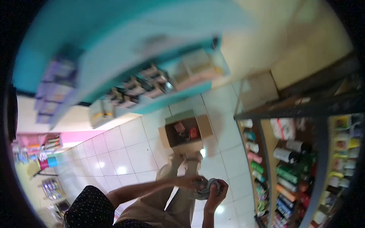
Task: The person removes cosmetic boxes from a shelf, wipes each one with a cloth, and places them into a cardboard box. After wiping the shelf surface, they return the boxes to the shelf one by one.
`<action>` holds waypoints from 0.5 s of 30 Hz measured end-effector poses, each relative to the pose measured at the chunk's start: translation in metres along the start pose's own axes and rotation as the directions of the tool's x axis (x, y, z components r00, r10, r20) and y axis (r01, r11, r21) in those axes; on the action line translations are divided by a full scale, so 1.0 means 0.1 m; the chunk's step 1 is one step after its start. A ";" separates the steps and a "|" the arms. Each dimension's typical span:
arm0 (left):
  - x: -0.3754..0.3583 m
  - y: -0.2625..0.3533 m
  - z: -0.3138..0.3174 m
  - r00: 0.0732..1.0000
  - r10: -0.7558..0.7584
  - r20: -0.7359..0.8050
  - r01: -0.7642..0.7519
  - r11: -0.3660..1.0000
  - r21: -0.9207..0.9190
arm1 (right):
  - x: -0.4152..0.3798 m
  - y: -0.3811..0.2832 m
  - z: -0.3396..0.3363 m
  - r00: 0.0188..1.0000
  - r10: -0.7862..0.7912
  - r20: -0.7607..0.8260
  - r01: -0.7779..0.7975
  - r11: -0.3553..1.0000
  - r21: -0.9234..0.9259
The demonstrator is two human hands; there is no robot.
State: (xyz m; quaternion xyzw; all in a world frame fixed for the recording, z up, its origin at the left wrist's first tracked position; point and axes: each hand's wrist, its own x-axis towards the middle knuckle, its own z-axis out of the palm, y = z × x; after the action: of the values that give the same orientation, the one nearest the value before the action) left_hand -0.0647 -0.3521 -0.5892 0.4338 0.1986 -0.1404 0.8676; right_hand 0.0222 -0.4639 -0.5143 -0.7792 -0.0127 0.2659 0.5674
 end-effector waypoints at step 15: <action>-1.73 1.89 0.61 0.498 0.608 -0.618 -0.345 0.793 0.502 | 1.17 -3.34 1.58 0.681 -0.718 0.144 0.702 0.696 0.148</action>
State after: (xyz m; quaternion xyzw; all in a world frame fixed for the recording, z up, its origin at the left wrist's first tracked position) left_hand -0.1249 -0.2786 -0.3443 0.6206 0.3856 0.2722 0.6262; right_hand 0.1492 -0.1682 -0.2975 -0.6604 -0.3573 0.0988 0.6530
